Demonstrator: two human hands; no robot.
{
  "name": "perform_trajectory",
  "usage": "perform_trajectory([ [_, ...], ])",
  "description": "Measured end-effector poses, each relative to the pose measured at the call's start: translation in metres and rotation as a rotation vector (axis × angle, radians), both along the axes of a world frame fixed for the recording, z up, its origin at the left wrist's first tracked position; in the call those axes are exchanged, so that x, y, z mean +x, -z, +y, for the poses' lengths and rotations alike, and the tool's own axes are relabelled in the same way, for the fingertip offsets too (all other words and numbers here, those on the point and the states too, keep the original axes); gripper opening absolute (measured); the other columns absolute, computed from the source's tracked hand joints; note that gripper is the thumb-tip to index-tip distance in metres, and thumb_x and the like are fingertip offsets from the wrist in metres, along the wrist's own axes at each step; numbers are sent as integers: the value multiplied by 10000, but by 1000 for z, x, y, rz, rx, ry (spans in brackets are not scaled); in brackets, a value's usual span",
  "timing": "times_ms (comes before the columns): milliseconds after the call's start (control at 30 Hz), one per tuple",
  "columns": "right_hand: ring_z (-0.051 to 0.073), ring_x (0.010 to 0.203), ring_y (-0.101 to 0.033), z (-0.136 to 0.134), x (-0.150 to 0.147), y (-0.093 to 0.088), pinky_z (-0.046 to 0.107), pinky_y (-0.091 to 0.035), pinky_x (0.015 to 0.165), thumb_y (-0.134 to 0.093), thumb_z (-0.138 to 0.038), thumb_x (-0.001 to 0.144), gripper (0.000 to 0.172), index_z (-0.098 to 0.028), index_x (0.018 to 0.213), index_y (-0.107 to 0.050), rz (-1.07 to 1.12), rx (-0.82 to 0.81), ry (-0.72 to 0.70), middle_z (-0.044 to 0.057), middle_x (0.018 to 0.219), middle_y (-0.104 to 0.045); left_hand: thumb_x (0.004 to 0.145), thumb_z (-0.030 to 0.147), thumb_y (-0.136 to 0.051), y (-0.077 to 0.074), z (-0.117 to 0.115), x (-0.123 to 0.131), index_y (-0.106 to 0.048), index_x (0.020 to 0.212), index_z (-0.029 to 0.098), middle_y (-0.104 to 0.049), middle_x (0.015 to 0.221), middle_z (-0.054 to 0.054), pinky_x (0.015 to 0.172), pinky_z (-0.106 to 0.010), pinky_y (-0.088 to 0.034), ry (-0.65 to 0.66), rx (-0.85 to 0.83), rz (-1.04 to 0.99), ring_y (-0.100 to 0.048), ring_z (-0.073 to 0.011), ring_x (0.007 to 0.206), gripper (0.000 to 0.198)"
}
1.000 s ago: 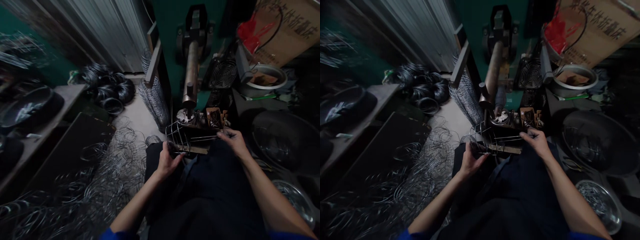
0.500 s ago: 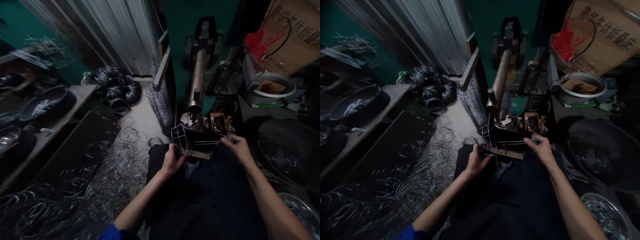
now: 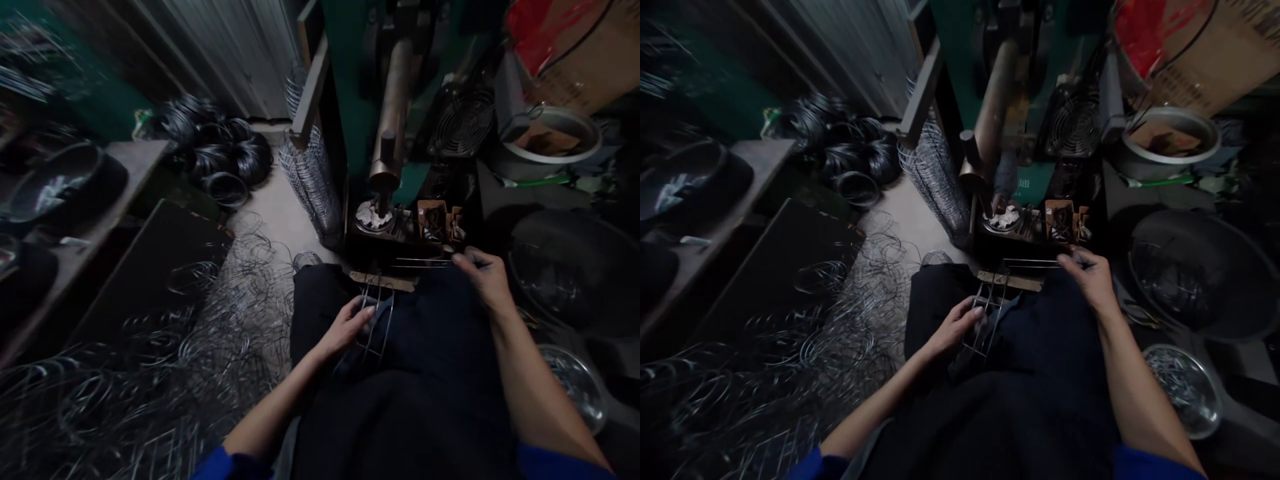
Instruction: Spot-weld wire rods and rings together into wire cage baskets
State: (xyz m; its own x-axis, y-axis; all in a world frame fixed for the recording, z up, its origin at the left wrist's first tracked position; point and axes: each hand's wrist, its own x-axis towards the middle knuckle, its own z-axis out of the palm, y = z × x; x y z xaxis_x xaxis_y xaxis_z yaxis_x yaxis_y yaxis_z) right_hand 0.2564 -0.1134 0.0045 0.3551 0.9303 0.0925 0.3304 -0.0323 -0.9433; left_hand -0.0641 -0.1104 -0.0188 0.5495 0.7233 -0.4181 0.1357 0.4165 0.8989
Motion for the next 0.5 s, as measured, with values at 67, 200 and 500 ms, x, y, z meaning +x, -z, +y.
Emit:
perform_trajectory([
  [67, 115, 557, -249, -7, 0, 5, 296, -195, 546, -732, -557, 785, 598, -209, 537, -313, 3, -32, 0, -49, 593, -269, 938, 496, -525, 1, -13, -4, -625, 1081, 168, -611, 955, -57, 812, -303, -467, -39, 185, 118, -578, -178, 874, 372],
  [200, 112, 558, -240, -20, 2, 19, 292, -187, 540, -735, -543, 792, 591, -205, 549, -315, 42, -67, 12, -51, 606, -263, 917, 493, -561, -1, -22, -22, -605, 1228, 174, -550, 1196, -122, 1042, -401, -404, -4, 431, 243, -524, -259, 1151, 448],
  [500, 122, 585, -274, -42, -1, 25, 284, -223, 556, -705, -523, 817, 529, -203, 570, -363, 50, -104, 5, -39, 620, -286, 920, 532, -555, -5, -35, -32, -564, 1244, 187, -649, 970, -57, 800, -305, -509, -35, 29, 98, -619, -177, 855, 473],
])
